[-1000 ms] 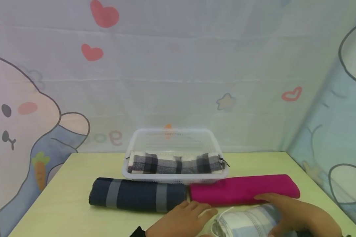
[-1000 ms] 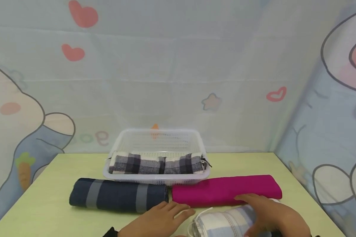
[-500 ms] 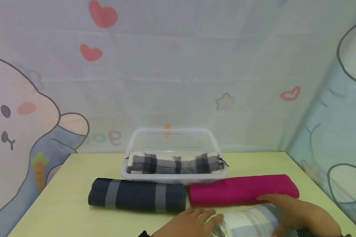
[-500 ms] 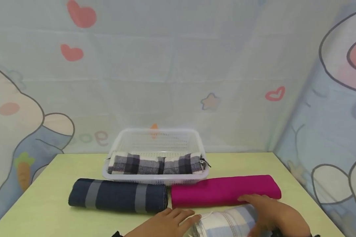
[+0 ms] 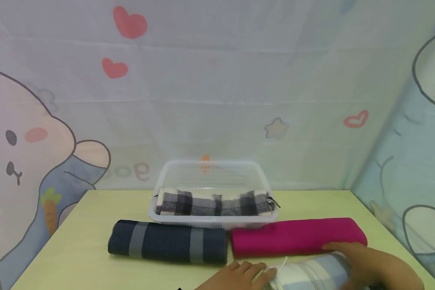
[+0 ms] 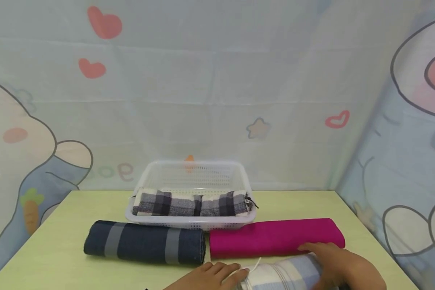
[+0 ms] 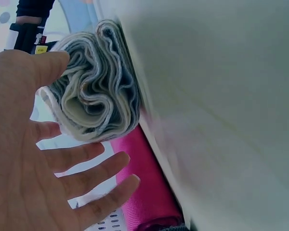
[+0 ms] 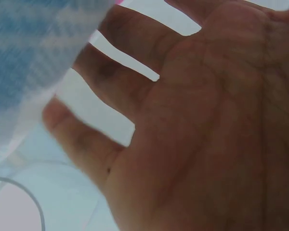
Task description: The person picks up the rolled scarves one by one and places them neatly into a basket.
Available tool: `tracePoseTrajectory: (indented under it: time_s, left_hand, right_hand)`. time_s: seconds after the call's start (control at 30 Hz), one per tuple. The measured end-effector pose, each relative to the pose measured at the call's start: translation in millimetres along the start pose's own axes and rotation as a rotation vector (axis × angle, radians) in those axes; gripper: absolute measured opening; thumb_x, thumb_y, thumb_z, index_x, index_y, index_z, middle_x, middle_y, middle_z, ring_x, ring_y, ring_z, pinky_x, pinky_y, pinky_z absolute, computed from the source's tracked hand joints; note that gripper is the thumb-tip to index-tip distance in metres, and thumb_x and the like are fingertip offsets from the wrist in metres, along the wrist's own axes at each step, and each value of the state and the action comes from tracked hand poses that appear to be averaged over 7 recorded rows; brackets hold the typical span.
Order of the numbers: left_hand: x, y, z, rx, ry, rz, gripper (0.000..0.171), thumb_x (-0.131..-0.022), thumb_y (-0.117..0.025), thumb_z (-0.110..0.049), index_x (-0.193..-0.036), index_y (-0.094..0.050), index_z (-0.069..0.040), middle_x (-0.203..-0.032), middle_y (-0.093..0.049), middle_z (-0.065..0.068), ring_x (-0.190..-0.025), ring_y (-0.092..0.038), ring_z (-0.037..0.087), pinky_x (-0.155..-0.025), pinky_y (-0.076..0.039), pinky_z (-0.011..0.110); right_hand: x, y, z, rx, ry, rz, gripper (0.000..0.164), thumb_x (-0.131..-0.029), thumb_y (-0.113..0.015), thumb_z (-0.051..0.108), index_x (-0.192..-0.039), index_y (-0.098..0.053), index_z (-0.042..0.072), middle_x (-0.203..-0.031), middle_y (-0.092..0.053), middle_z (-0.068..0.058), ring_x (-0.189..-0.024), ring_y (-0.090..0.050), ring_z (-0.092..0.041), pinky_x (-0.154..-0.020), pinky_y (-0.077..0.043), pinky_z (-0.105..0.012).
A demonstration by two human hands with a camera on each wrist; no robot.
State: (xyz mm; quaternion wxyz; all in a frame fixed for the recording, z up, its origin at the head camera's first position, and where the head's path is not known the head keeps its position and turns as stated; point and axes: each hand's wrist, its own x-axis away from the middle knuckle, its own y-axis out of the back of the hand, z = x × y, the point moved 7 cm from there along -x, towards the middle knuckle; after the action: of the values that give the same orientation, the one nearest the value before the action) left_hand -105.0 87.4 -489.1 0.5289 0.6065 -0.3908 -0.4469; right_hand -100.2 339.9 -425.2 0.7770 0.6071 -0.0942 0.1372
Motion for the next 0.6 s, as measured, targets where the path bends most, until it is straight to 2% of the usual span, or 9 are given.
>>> tracePoseTrajectory:
  time_s: [0.2,0.37,0.6]
  left_hand:
    - [-1.9,-4.8,-1.7,0.012,0.031,0.027,0.066,-0.097,-0.026,-0.06,-0.151,-0.006,-0.029,-0.147,-0.033,-0.007,-0.126,-0.035,0.006,-0.092,-0.046,0.03]
    - [-1.0,-5.5,-3.2,0.015,0.041,0.013,0.065,-0.097,-0.025,-0.06,-0.151,-0.001,-0.033,-0.149,-0.031,-0.006,-0.126,-0.035,0.007,-0.089,-0.048,0.03]
    - [-1.1,-7.4,-6.3,0.041,0.052,0.013,0.062,-0.097,-0.021,-0.061,-0.148,0.007,-0.038,-0.151,-0.028,-0.005,-0.126,-0.036,0.007,-0.087,-0.048,0.03]
  right_hand:
    - [4,4,-7,0.12,0.173,-0.095,0.077,-0.056,-0.087,0.032,-0.119,-0.055,0.002,-0.116,-0.057,-0.017,-0.101,-0.048,-0.036,-0.081,-0.044,-0.059]
    - [3,5,-16,0.092,0.145,-0.1,0.078,-0.055,-0.087,0.033,-0.119,-0.055,0.003,-0.114,-0.056,-0.016,-0.099,-0.048,-0.036,-0.079,-0.044,-0.057]
    - [3,3,-21,0.033,0.14,-0.048,0.075,-0.057,-0.087,0.03,-0.12,-0.054,0.004,-0.114,-0.053,-0.013,-0.096,-0.046,-0.031,-0.076,-0.045,-0.053]
